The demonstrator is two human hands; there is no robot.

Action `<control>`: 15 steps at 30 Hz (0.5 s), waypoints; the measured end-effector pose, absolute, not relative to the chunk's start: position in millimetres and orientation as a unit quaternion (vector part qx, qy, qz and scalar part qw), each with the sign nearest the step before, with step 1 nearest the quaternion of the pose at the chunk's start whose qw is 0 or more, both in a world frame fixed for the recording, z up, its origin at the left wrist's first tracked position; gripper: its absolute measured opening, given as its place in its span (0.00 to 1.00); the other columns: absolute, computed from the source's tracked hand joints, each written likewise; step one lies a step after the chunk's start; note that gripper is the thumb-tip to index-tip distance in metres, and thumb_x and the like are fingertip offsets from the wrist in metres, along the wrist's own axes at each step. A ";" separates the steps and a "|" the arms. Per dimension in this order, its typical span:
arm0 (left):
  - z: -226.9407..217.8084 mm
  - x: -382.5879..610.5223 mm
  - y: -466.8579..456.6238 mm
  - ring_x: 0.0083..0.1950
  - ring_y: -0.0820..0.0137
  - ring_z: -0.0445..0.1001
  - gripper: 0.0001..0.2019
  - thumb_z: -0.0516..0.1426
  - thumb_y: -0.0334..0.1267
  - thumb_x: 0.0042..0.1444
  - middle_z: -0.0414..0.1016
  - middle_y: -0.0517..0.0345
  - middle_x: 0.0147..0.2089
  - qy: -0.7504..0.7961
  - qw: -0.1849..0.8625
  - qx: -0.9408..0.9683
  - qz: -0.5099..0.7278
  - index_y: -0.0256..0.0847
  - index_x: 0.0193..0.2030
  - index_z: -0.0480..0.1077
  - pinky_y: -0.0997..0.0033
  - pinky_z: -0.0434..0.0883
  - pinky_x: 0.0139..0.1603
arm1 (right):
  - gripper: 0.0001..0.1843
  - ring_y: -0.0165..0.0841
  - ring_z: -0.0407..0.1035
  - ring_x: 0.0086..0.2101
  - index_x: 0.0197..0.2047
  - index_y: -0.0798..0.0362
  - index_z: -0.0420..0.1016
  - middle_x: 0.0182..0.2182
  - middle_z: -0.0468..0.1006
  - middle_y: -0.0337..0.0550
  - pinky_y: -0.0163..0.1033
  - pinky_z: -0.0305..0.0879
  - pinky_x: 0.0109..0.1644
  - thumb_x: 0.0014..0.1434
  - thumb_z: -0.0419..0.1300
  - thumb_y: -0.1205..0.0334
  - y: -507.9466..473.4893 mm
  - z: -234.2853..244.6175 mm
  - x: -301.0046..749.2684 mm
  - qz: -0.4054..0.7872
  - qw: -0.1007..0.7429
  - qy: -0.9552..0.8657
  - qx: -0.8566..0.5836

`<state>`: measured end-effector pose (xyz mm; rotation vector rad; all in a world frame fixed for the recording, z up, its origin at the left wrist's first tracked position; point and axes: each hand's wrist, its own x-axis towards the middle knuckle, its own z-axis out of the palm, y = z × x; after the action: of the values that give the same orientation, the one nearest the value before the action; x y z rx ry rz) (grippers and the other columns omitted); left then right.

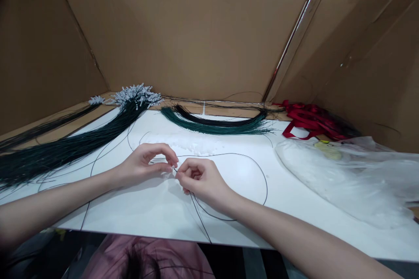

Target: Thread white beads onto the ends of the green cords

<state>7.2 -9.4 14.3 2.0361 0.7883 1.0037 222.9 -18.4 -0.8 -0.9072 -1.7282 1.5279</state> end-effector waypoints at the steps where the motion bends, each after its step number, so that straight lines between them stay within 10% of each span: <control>1: 14.9 7.3 -9.8 0.40 0.72 0.75 0.04 0.63 0.31 0.58 0.79 0.55 0.38 0.305 0.353 0.796 0.387 0.36 0.40 0.76 0.74 0.72 0.45 | 0.04 0.25 0.64 0.22 0.30 0.56 0.73 0.21 0.68 0.34 0.31 0.62 0.28 0.56 0.61 0.66 -18.6 -0.6 223.0 0.585 0.324 -0.657 -0.348; 15: 14.6 5.3 -12.2 0.39 0.71 0.77 0.04 0.59 0.30 0.62 0.80 0.54 0.39 0.257 0.219 0.871 0.357 0.37 0.43 0.74 0.74 0.72 0.43 | 0.01 0.25 0.63 0.22 0.29 0.56 0.73 0.19 0.66 0.32 0.31 0.62 0.28 0.51 0.61 0.69 -18.5 0.9 221.5 0.602 0.316 -0.639 -0.359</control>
<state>5.3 -12.2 14.6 2.4098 0.7112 0.9869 221.5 -18.5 0.9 -0.9451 -1.6838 1.5855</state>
